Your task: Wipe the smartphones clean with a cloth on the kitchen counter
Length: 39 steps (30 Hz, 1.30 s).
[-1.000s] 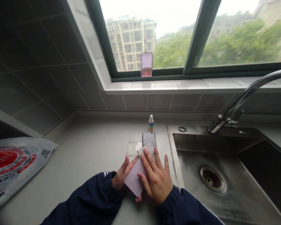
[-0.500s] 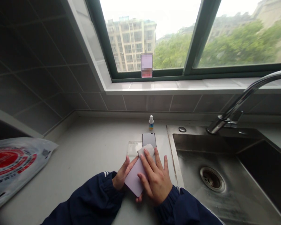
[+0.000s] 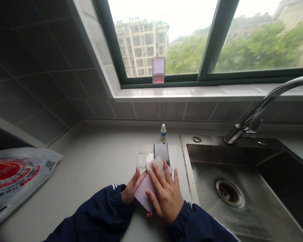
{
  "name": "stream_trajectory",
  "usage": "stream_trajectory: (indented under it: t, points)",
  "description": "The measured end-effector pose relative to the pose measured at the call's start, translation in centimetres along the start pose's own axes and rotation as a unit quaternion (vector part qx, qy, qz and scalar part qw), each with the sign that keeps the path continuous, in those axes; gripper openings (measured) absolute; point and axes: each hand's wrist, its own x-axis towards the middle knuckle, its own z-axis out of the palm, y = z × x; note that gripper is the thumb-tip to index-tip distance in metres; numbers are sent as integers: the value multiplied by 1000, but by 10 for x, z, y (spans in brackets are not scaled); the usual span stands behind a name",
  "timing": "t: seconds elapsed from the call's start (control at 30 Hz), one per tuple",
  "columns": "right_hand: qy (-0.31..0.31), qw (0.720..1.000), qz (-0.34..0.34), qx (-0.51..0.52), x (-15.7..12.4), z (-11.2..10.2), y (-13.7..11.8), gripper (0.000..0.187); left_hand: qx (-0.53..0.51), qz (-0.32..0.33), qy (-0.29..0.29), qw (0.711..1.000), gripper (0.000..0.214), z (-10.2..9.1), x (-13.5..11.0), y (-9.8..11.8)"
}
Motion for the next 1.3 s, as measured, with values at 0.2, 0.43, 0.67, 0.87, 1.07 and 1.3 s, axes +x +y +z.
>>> stream_trajectory:
  t: [0.2,0.43,0.67,0.87,1.07,1.3]
  points:
    - [0,1000,0,-1,0,2,-1,61,-5,-2,-11,1000,75,2,0,1]
    - [-14,999,-35,2,-4,0,-13,64,-45,9,57,997,70,5,-1,0]
    - [-15,999,-41,-1,-4,-2,-15,64,-46,18,63,997,70,4,-2,-1]
    - [-21,999,-39,-2,-3,-1,-12,64,-40,18,38,998,70,2,0,0]
    - [-17,999,-38,-4,-2,-1,-8,63,-26,26,43,998,68,4,0,0]
    - [10,1000,24,-15,3,-2,9,60,19,-57,-33,998,72,8,-2,6]
